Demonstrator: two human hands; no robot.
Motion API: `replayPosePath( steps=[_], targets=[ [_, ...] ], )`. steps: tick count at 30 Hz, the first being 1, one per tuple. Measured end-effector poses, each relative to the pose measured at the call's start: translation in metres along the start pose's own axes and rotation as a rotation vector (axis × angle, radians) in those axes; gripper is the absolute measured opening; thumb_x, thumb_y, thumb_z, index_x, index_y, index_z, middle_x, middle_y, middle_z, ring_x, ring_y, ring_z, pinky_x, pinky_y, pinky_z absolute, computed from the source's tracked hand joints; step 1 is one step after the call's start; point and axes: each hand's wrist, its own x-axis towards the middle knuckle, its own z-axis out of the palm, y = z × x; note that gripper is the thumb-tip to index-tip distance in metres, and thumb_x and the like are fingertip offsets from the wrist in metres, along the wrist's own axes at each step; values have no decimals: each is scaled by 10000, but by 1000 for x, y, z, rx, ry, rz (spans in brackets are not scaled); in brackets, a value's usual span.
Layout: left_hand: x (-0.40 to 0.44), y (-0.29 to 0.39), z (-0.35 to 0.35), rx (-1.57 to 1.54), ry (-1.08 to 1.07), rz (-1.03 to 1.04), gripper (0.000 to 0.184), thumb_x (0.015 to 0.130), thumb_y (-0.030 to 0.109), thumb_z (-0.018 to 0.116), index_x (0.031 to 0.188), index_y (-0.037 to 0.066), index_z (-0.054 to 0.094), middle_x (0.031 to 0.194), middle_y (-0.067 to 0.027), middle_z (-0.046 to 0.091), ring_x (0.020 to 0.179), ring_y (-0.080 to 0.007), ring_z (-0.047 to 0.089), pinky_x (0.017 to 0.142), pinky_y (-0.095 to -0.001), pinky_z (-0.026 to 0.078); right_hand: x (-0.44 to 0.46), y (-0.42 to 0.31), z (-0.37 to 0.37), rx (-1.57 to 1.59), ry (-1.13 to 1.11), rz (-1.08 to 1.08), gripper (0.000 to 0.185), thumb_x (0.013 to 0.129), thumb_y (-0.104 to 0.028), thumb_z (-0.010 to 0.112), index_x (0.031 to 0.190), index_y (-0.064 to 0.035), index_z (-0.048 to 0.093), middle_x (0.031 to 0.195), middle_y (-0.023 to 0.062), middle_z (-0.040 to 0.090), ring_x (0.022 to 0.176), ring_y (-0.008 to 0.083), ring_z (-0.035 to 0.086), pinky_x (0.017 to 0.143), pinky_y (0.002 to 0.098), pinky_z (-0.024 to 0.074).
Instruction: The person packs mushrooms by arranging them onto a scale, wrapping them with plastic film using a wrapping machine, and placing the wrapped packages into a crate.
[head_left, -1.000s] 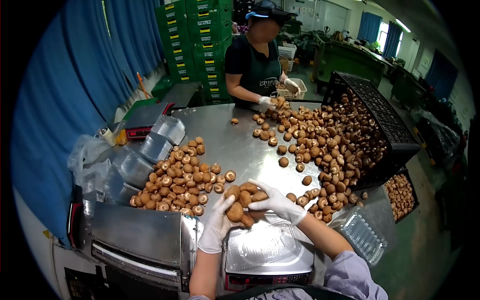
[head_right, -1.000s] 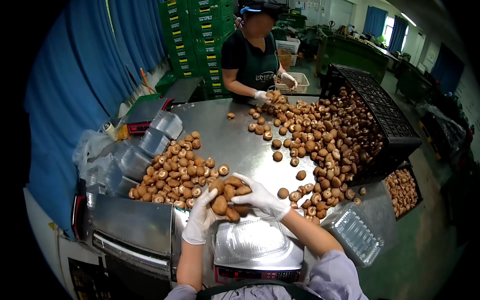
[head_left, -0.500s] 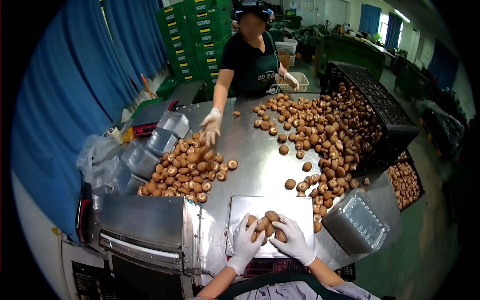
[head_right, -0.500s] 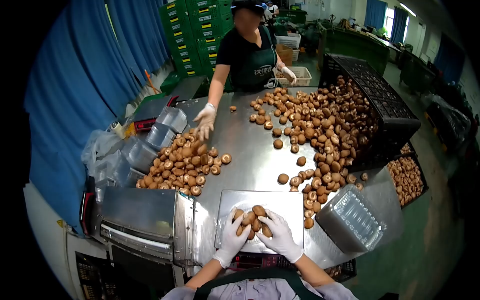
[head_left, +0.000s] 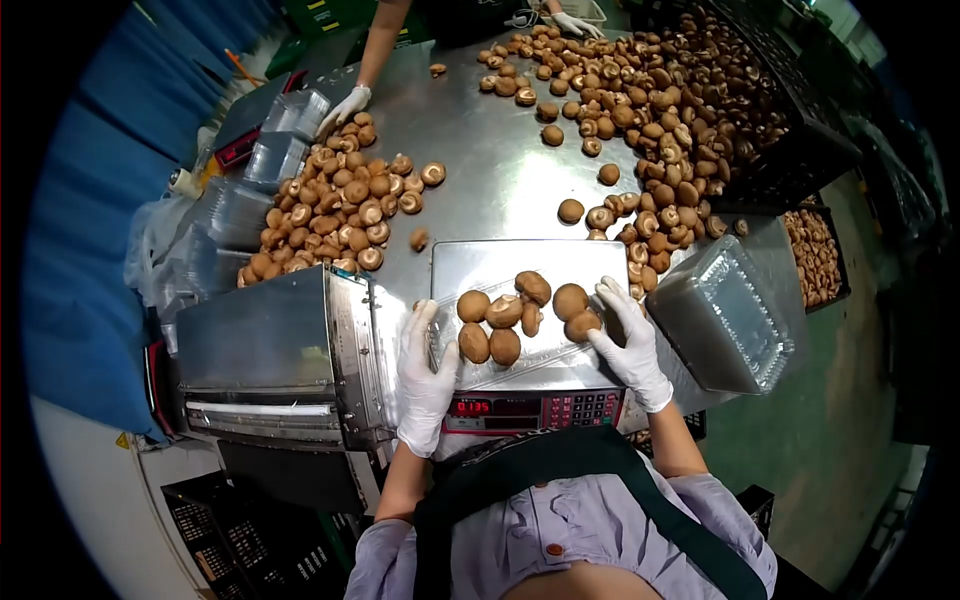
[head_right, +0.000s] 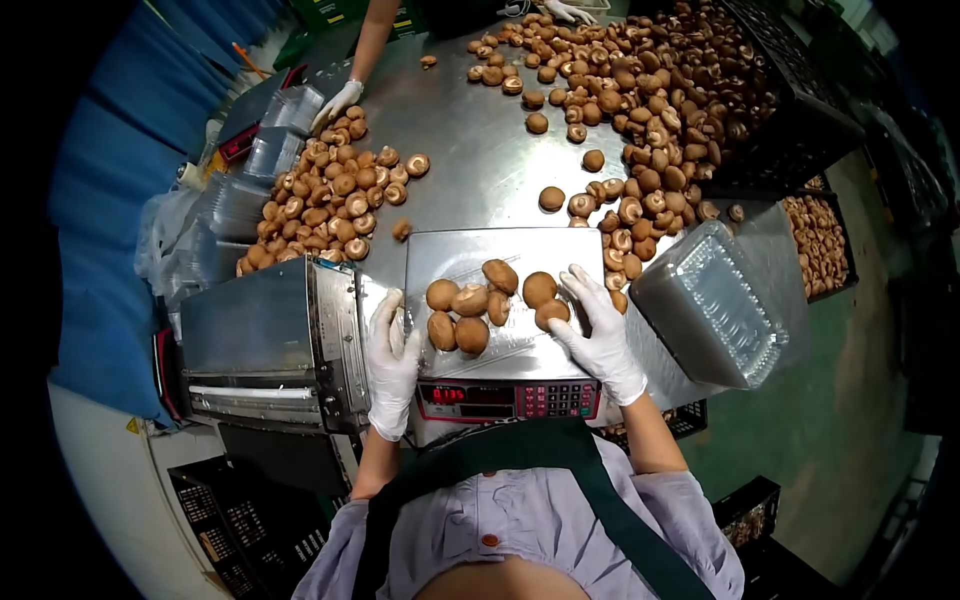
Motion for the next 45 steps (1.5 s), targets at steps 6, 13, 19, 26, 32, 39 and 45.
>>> replayPosePath(
  steps=[6,13,19,26,32,39,45],
  targets=[
    [6,0,-9,-12,60,-67,504,810,-32,587,1297,-7,462,1316,-184,450,1269,-269,421,1061,-352,375,3,4,-1,-45,109,29,535,791,-192,700,1269,-34,521,1323,210,490,1235,320,470,1029,368,374],
    [13,13,10,204,-180,101,723,760,372,711,1359,77,433,1426,-219,344,1301,-366,355,1075,-443,294,31,-7,11,-96,79,-106,571,793,-235,701,1289,-35,500,1341,237,454,1247,355,442,1042,390,354],
    [10,0,34,415,-318,274,731,702,430,727,1340,170,483,1438,-217,312,1314,-438,279,1074,-505,239,35,-15,38,-462,-160,-305,516,791,-332,663,1264,-173,533,1298,107,510,1222,312,453,1035,518,311],
    [19,-2,30,240,-420,319,663,669,272,764,1284,160,542,1428,-172,346,1334,-419,271,1086,-483,262,14,-2,36,-338,-89,-303,326,785,-283,679,1083,-156,646,1227,86,574,1193,293,479,1019,491,339],
    [29,-8,22,174,-474,330,629,678,259,710,1275,156,543,1396,-168,398,1335,-417,278,1086,-481,250,32,-9,17,27,42,-156,282,763,-128,694,1033,-58,654,1083,151,638,1043,306,580,897,353,462],
    [27,5,-5,100,-302,248,565,676,161,732,1219,96,591,1348,-179,462,1300,-377,374,1078,-442,292,151,16,-14,-448,-111,149,393,787,-229,639,1149,-77,629,947,191,662,896,314,631,790,374,502],
    [36,-28,-11,5,100,-77,390,805,81,646,1189,41,588,1257,-170,529,1189,-296,501,997,-356,405,217,103,26,-839,-504,160,395,781,-236,596,1166,-149,595,1010,144,663,947,298,634,805,393,505]
  ],
)
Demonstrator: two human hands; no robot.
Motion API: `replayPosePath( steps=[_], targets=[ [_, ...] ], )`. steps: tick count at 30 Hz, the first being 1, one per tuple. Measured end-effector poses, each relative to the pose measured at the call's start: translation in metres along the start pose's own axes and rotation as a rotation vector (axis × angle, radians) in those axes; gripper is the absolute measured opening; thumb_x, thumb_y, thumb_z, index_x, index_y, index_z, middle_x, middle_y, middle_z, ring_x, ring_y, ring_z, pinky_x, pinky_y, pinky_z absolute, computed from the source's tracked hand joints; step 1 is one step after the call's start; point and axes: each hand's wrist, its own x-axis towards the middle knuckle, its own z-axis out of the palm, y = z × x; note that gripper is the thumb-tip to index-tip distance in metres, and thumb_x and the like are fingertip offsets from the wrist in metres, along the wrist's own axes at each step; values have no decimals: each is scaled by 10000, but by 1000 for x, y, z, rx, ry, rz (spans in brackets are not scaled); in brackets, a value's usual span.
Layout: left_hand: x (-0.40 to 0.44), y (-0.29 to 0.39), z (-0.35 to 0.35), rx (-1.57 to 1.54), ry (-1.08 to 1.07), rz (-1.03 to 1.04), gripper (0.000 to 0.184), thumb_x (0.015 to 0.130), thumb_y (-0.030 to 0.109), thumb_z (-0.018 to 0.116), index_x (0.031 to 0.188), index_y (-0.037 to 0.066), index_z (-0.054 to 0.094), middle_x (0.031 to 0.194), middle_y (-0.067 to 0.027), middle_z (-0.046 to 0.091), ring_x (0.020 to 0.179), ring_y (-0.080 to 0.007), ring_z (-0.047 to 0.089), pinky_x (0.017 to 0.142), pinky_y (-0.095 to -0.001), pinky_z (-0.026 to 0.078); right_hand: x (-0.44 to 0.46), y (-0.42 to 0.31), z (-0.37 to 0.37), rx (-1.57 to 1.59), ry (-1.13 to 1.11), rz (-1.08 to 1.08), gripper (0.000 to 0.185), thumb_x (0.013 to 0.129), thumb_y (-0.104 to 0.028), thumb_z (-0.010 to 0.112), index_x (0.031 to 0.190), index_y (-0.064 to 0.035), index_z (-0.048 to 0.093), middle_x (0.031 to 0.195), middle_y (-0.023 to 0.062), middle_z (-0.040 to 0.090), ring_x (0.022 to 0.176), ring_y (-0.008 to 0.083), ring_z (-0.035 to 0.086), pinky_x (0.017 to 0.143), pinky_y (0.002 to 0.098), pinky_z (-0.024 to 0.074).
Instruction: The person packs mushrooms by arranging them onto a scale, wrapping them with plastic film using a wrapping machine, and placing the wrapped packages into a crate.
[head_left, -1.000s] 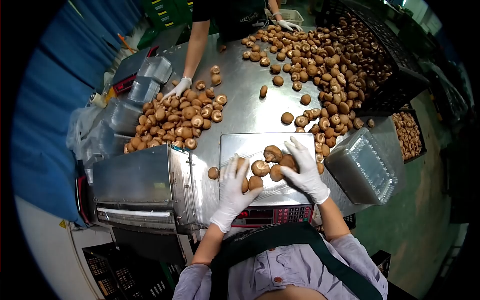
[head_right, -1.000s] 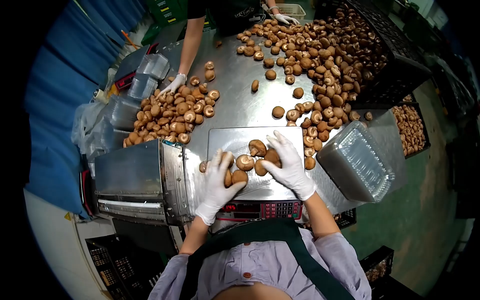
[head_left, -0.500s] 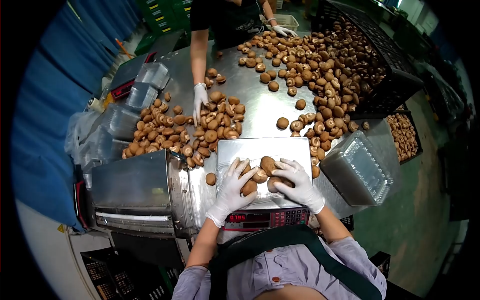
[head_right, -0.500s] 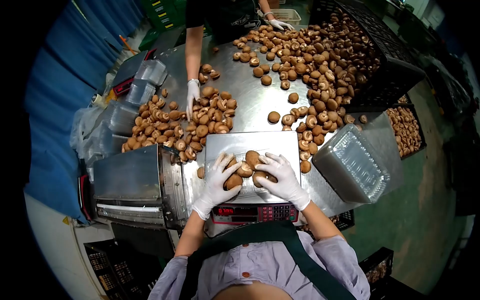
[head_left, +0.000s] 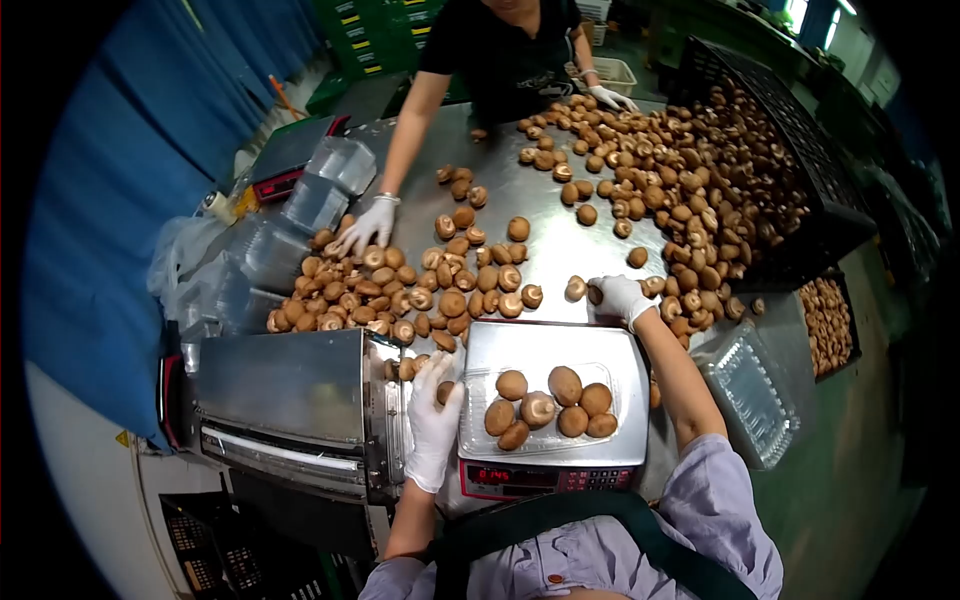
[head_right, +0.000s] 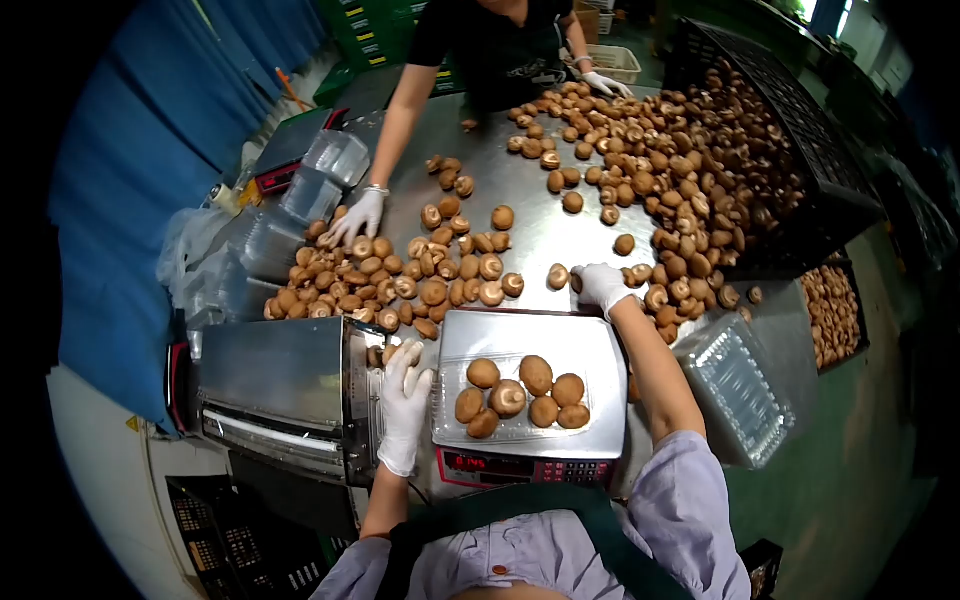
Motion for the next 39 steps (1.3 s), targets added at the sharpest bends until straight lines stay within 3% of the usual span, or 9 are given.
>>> replayPosePath(
  steps=[4,8,12,17,23,28,31,33,39],
  targets=[
    [24,-32,-3,-17,50,-173,413,823,92,628,1225,29,562,1264,-167,531,1181,-288,509,981,-342,410,0,0,-9,-45,-85,-47,240,831,-204,535,1025,-143,665,974,132,671,934,296,640,791,389,501],
    [61,-73,18,72,-17,-207,509,809,172,660,1278,34,518,1264,-179,534,1179,-277,515,992,-338,397,-13,11,-10,236,131,-75,421,758,-144,640,1178,-113,623,1004,179,658,895,323,639,813,362,501],
    [108,-87,46,262,-93,-94,604,806,246,654,1347,70,450,1339,-219,463,1250,-343,438,1037,-378,353,-57,-21,-49,694,167,-10,575,743,-100,702,1292,-83,532,989,99,658,817,121,618,725,272,522],
    [128,-80,58,560,-389,-58,511,806,276,653,1284,144,532,1353,-119,477,1227,-313,456,1044,-404,341,-127,-49,-64,994,87,-118,543,828,-147,694,1328,-67,494,1073,51,595,955,111,547,872,255,449],
    [88,-48,35,52,-23,-55,444,806,122,639,1232,32,549,1244,-177,537,1158,-304,512,999,-356,394,-182,-37,-50,917,89,-118,571,833,-297,677,1340,-117,487,1242,158,576,1186,237,515,1028,334,363],
    [16,11,4,-374,-22,-88,477,807,24,588,1277,4,509,1268,-167,520,1201,-261,488,1035,-353,372,-200,-49,-35,1014,312,-129,537,784,-117,638,1303,-72,506,1289,167,538,1184,243,524,1012,331,388],
    [-13,27,3,33,-168,137,530,881,201,535,1376,60,410,1406,-169,404,1311,-315,365,1112,-431,255,-199,-63,-19,696,599,-338,511,774,-87,599,1277,-52,512,1326,201,482,1197,298,500,1016,351,385],
    [-27,11,14,463,-430,144,660,917,539,392,1430,127,336,1475,-161,308,1384,-380,198,1121,-556,83,-190,-66,3,335,401,-365,516,813,-237,609,1284,-57,495,1358,219,431,1201,368,460,1020,401,374],
    [-17,-1,1,107,-180,132,600,942,491,432,1383,86,408,1433,-167,379,1351,-312,315,1120,-423,213,-199,-54,0,791,389,-298,520,921,-291,532,1376,-65,419,1399,195,421,1291,308,408,1073,358,306]
  ],
)
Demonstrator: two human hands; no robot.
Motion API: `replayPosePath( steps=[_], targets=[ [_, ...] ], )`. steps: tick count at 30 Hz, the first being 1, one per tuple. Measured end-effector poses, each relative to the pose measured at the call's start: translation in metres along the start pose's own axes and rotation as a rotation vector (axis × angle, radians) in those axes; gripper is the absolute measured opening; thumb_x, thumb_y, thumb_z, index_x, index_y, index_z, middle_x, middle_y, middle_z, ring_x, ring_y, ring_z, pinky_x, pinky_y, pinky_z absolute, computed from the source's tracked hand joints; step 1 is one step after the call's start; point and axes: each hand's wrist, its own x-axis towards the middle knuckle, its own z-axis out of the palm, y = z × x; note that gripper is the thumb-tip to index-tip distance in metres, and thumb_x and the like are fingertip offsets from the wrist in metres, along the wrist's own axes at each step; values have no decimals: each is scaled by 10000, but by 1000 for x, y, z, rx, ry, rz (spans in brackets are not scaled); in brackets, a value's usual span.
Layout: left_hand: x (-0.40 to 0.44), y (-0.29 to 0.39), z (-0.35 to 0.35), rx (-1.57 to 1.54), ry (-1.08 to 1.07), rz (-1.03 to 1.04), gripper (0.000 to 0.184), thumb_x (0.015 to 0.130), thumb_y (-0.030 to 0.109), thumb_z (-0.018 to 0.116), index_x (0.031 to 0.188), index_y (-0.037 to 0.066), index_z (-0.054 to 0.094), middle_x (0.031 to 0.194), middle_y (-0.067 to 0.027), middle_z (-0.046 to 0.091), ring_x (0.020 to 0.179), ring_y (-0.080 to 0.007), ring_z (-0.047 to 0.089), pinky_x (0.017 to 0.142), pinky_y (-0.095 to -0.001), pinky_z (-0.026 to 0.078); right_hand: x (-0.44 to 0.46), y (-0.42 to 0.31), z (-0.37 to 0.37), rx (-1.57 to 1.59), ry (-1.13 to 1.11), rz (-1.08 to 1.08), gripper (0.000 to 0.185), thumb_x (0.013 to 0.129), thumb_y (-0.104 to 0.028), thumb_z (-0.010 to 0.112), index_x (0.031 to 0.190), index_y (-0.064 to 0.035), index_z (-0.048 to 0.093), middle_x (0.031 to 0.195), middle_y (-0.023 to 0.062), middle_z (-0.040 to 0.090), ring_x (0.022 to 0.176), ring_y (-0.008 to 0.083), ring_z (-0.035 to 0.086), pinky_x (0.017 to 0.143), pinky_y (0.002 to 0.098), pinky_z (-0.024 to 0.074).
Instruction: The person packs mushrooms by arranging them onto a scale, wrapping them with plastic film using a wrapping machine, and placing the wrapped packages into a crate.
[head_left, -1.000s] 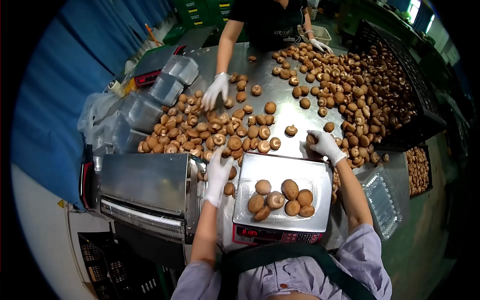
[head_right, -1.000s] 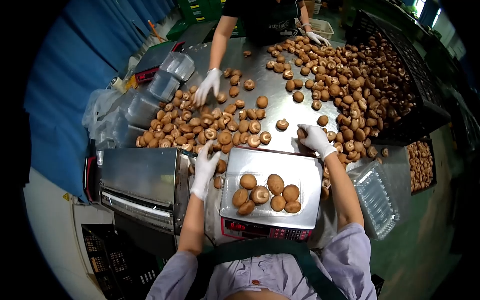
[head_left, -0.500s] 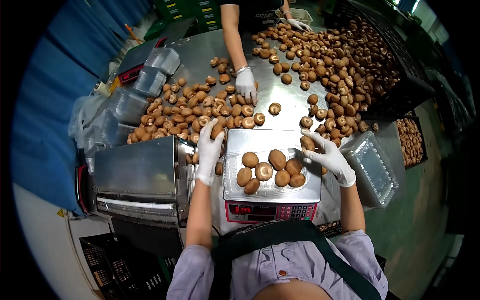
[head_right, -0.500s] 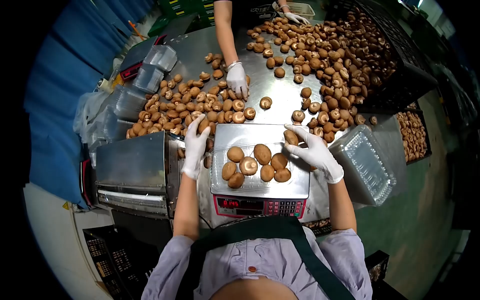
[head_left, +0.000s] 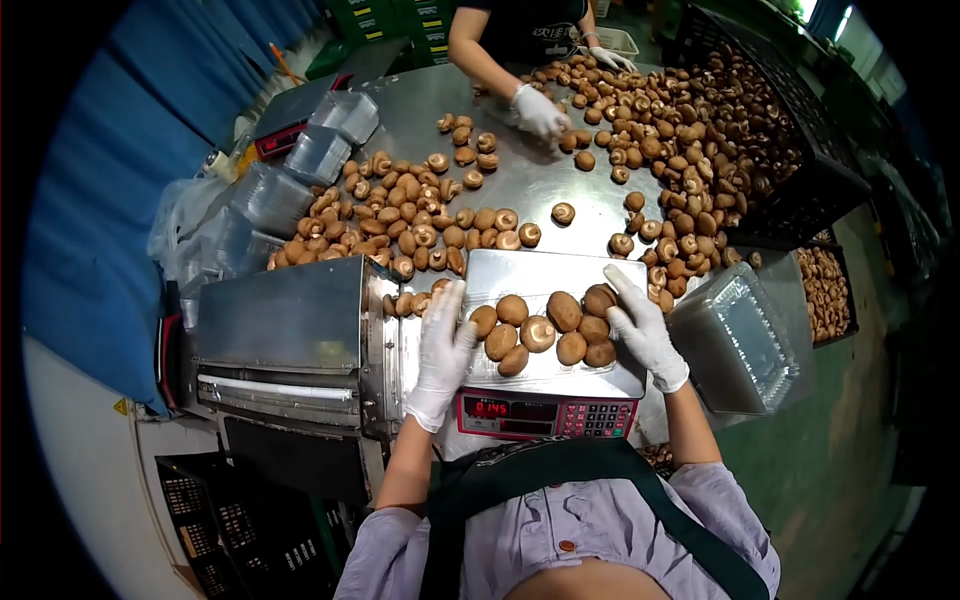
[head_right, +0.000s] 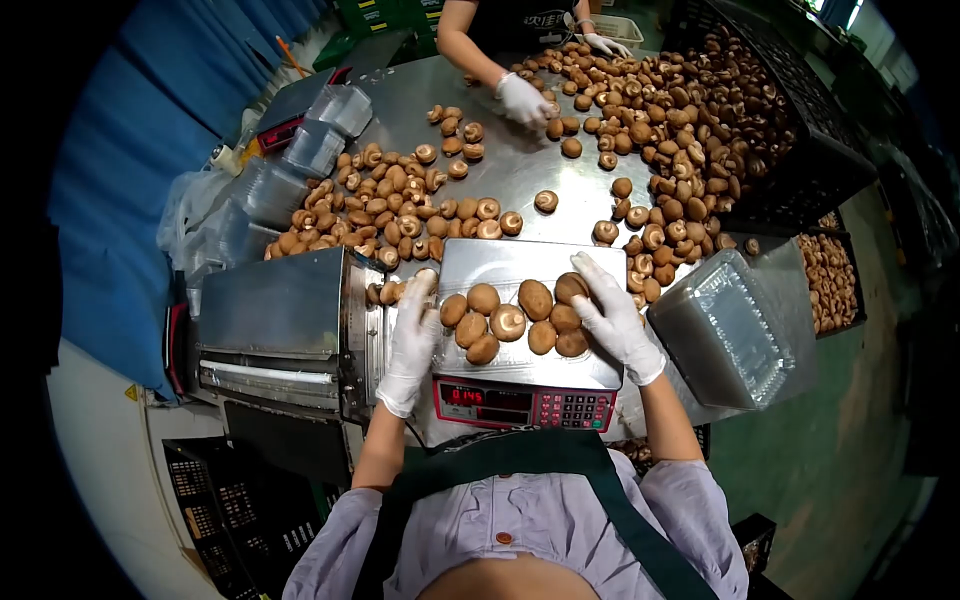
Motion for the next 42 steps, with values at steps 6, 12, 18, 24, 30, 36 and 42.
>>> replayPosePath(
  steps=[6,12,18,24,30,36,42],
  targets=[
    [0,-8,-27,-137,145,-193,412,920,283,573,1245,31,550,1286,-190,514,1231,-293,470,1022,-358,368,-19,12,-19,288,274,165,449,954,-230,502,1339,-5,455,1313,172,520,1224,228,485,1023,312,367],
    [-5,-6,-25,-101,120,-220,384,910,231,581,1240,36,556,1287,-180,511,1242,-295,454,1031,-354,355,-31,0,-21,237,330,213,462,969,-279,482,1319,23,467,1278,157,545,1198,224,502,1014,316,375],
    [-8,2,-12,-210,40,-220,535,858,259,647,1323,54,477,1443,-206,305,1339,-327,316,1070,-396,318,-27,6,-12,292,345,205,421,968,-250,493,1299,11,493,1280,152,545,1200,223,505,1015,314,379],
    [-14,25,5,60,-194,16,907,653,298,795,1426,133,349,1491,-215,198,1396,-358,179,1138,-446,168,-13,-6,20,-290,205,-10,489,834,-288,637,1258,-69,533,1316,230,460,1248,357,428,1064,419,317],
    [-18,23,8,168,-236,78,853,649,335,785,1376,96,408,1450,-258,254,1339,-417,259,1105,-461,220,-16,-8,33,-553,-73,-190,593,761,-432,664,1256,-131,537,1338,218,405,1243,388,394,1067,529,261],
    [-19,26,7,133,-220,59,855,656,353,787,1375,88,408,1439,-272,261,1339,-418,261,1099,-465,235,-15,-8,34,-525,-75,-181,602,796,-455,615,1290,-130,508,1365,213,385,1250,392,383,1080,530,240],
    [-23,18,-4,-75,-122,12,790,713,298,765,1380,80,403,1465,-225,257,1360,-364,262,1106,-430,252,-25,6,14,42,153,-58,561,909,-292,519,1394,-45,384,1454,222,304,1340,332,326,1082,395,311]
  ],
)
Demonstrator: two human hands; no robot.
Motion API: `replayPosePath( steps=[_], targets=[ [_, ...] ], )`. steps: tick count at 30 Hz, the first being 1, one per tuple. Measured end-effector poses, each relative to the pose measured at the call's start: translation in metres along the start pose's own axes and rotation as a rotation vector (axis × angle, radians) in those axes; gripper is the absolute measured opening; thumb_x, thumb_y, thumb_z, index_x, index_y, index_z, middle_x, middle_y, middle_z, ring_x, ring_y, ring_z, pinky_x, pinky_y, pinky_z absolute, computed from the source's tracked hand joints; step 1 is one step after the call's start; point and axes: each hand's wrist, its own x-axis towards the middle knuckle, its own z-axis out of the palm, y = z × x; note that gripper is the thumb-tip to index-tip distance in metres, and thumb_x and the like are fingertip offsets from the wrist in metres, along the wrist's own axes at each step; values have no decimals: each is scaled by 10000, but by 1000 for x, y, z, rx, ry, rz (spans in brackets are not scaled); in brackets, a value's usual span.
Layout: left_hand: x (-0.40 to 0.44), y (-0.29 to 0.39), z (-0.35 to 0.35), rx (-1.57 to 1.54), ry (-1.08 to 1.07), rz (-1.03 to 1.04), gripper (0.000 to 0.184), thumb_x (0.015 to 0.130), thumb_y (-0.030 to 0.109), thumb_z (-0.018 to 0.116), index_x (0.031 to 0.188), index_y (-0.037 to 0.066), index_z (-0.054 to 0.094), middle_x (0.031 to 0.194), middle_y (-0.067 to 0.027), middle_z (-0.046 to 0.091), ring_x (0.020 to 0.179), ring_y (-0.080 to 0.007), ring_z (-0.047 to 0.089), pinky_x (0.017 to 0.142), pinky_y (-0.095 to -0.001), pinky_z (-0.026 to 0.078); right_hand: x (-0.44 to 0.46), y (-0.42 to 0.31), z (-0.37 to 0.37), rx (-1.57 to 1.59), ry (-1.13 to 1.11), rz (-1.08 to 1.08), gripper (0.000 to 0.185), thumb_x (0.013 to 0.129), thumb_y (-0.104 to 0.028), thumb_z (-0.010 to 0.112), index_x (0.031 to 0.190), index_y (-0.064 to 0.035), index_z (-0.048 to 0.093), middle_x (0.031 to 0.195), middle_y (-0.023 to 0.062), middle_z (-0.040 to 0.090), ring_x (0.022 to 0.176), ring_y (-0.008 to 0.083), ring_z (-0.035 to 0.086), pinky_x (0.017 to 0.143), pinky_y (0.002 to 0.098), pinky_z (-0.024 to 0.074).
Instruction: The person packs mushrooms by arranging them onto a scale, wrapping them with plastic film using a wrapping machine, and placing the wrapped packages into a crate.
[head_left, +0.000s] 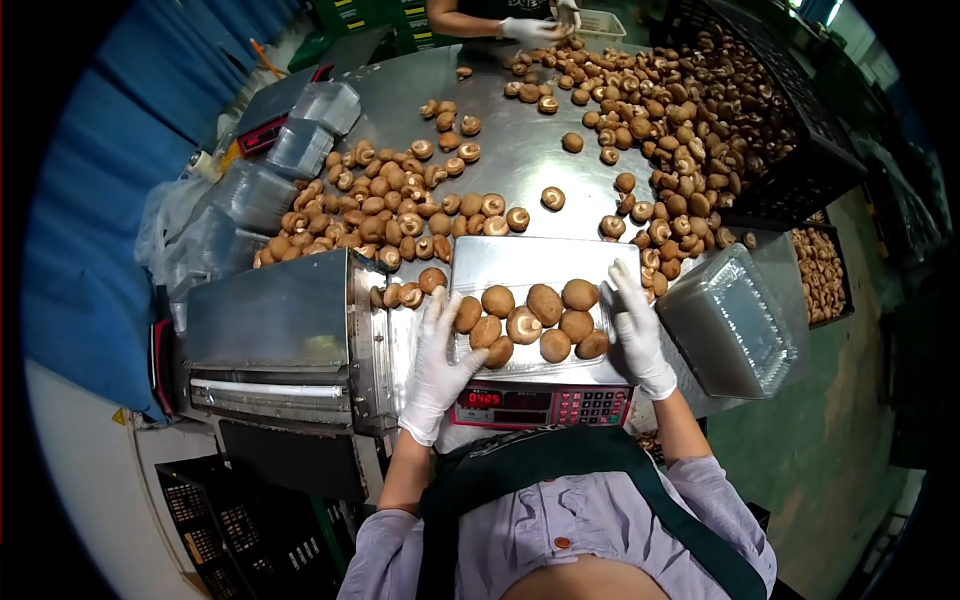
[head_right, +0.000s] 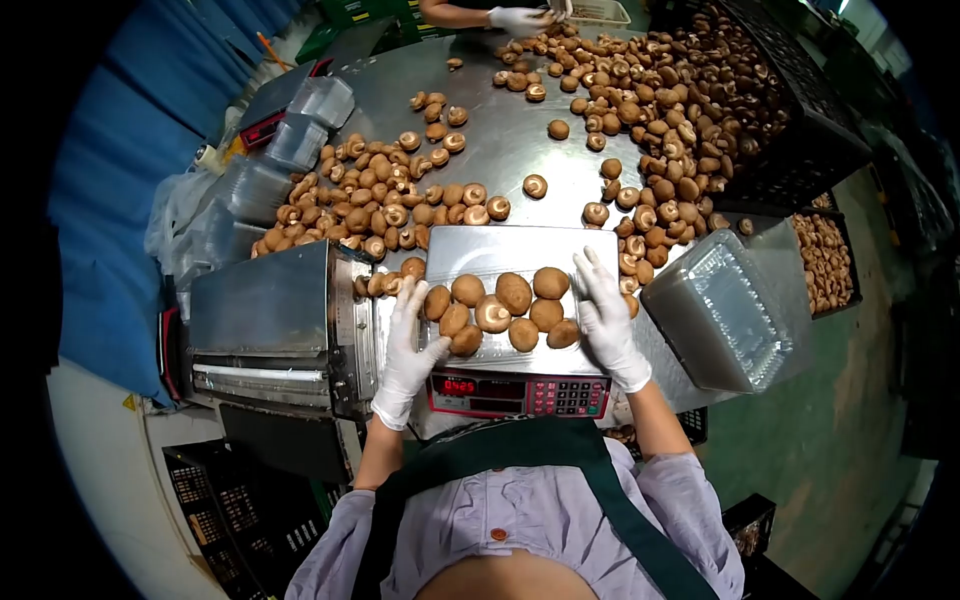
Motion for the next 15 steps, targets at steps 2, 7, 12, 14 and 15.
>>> replayPosePath(
  steps=[2,7,12,14,15],
  targets=[
    [-1,-5,-4,-194,125,-140,711,773,241,721,1385,80,398,1481,-198,245,1362,-333,271,1104,-415,264,-2,1,-1,440,126,73,542,963,-338,464,1386,-9,378,1447,200,327,1342,293,329,1078,398,332],
    [-2,-21,-19,-166,323,-167,462,858,133,633,1286,17,502,1315,-158,503,1272,-290,422,1072,-378,311,-11,7,-25,283,269,214,476,985,-326,442,1316,16,470,1279,151,544,1210,221,491,997,309,392],
    [-6,-22,-33,-55,356,-224,459,863,150,633,1289,36,503,1316,-152,501,1238,-276,457,1037,-367,356,-11,-6,-37,233,239,420,302,929,-181,564,1174,-10,610,1006,77,672,912,111,613,823,235,471],
    [-7,-17,-36,-198,317,-352,463,862,171,646,1290,57,509,1299,-143,515,1185,-248,502,988,-352,409,-9,-11,-41,152,115,563,311,919,-165,568,1184,-5,602,954,58,682,859,79,617,764,215,479],
    [-8,-23,-35,-144,304,-361,453,851,147,660,1277,64,529,1258,-123,542,1082,-208,566,888,-315,479,-11,-8,-39,207,93,570,332,906,-188,589,1173,8,604,859,46,686,761,65,616,691,212,483]
  ],
)
